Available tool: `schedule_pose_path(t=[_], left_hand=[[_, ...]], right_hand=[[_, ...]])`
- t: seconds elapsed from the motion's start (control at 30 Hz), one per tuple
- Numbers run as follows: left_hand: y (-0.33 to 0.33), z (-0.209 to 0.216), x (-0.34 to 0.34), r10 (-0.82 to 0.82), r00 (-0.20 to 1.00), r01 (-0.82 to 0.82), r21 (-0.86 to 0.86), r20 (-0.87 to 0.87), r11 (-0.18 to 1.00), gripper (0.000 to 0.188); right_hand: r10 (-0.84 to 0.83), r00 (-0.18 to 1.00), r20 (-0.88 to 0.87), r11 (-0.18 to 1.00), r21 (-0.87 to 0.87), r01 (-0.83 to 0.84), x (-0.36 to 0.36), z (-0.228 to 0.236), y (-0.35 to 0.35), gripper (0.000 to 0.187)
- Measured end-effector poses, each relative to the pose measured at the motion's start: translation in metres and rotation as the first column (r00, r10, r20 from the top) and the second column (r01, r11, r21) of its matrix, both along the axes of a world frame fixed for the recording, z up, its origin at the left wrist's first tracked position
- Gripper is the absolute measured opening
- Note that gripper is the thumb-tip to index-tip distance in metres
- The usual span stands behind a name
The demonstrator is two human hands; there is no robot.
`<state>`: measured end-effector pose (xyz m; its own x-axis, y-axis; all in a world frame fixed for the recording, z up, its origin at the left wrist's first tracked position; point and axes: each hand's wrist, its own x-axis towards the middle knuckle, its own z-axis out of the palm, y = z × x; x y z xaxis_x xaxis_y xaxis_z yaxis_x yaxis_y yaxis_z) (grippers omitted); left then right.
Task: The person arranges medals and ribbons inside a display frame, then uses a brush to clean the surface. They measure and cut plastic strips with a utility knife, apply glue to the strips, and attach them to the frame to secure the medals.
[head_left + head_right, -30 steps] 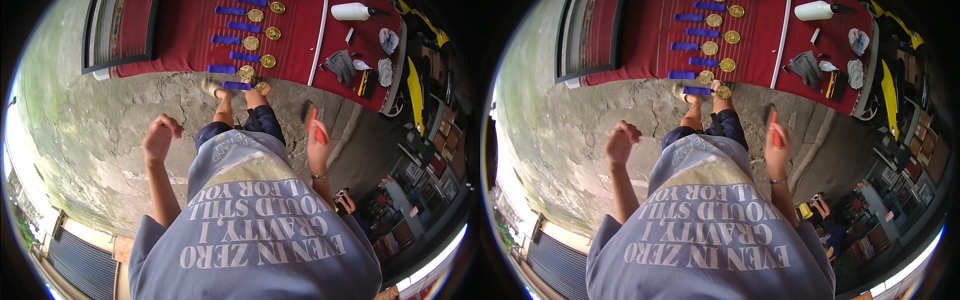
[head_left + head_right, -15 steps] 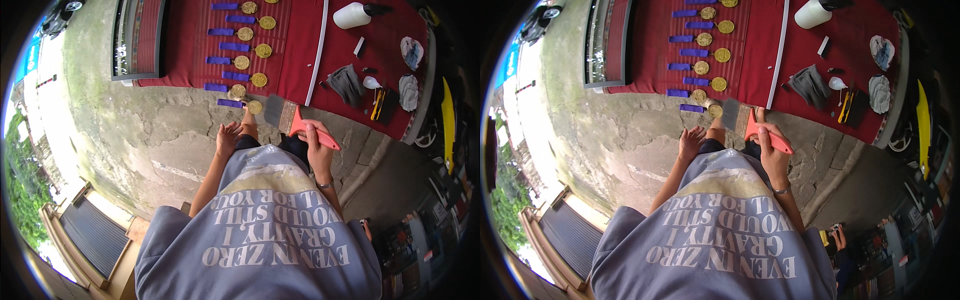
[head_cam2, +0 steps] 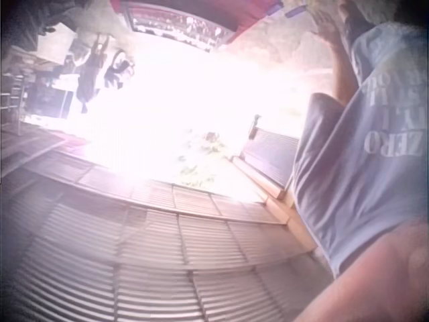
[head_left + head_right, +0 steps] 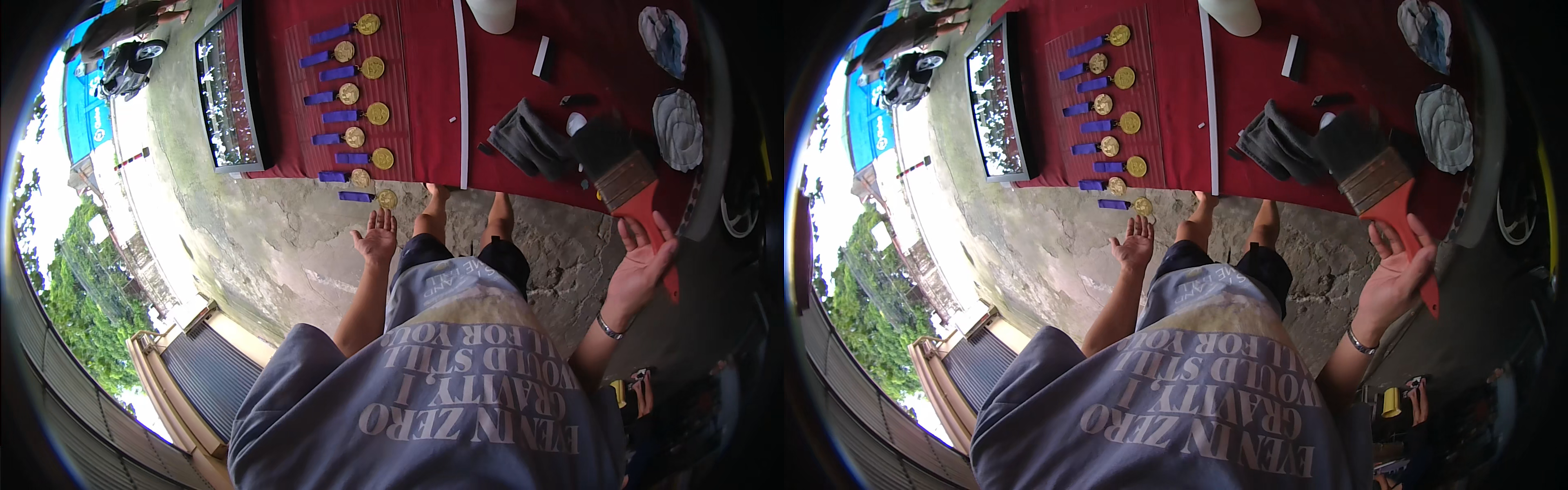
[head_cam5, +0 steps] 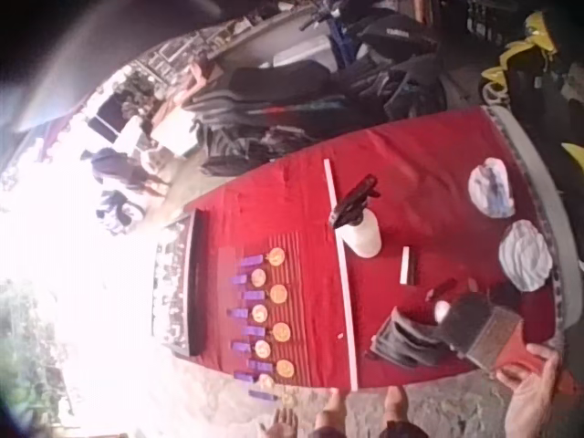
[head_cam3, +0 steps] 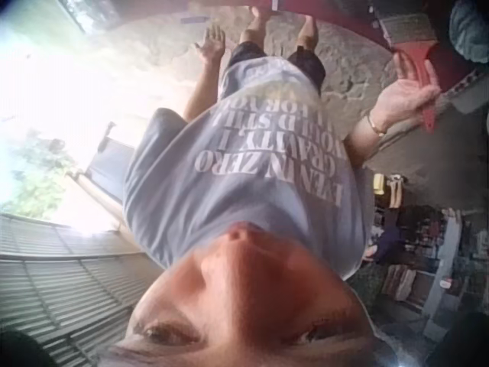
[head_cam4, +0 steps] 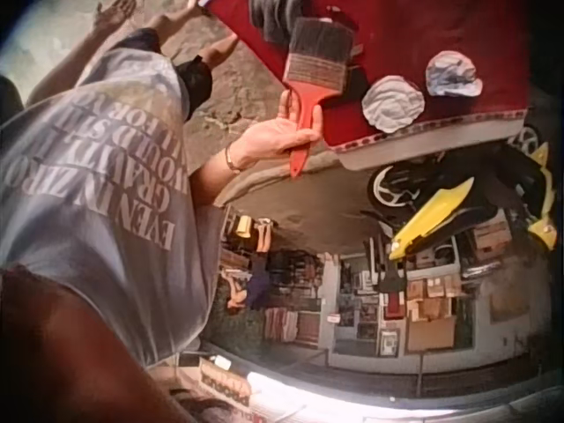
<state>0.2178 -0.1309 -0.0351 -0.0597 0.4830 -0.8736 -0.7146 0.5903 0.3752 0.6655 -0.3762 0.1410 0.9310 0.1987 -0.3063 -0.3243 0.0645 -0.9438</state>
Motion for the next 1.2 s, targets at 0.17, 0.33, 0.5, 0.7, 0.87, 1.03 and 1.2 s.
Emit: schedule_pose_path(t=[0.17,0.33,0.5,0.7,0.87,1.03,1.2], left_hand=[[0.003,0.025,-0.001,-0.023,1.000,0.023,-0.024,0.004,0.999,0.097],[0.000,0.066,-0.006,-0.023,0.999,0.022,0.022,0.041,1.000,0.100],[-0.001,0.115,-0.004,-0.056,0.997,0.050,0.091,0.060,0.995,0.101],[0.002,0.136,0.000,-0.080,0.997,0.080,0.115,-0.011,0.990,0.101],[0.005,0.138,0.004,-0.036,0.994,0.045,0.089,-0.102,0.995,0.100],[0.009,0.134,-0.006,-0.025,0.979,0.042,0.078,-0.205,0.996,0.099],[0.015,0.136,0.003,0.025,0.937,-0.017,0.027,-0.348,0.999,0.096]], right_hand=[[-0.172,0.983,-0.064,0.984,0.037,0.174,0.029,-0.014,-0.002,0.061],[-0.215,0.973,-0.086,0.976,0.015,0.217,0.037,-0.028,-0.008,0.065],[-0.192,0.975,-0.114,0.980,0.027,0.196,0.043,-0.032,-0.005,0.066],[-0.159,0.981,-0.111,0.986,0.038,0.165,0.047,-0.034,-0.004,0.068],[-0.128,0.986,-0.109,0.988,0.066,0.136,0.051,-0.036,-0.008,0.069],[-0.146,0.984,-0.099,0.985,0.077,0.154,0.055,-0.037,-0.007,0.068],[-0.159,0.984,-0.075,0.987,0.020,0.161,0.057,-0.037,-0.001,0.066]])
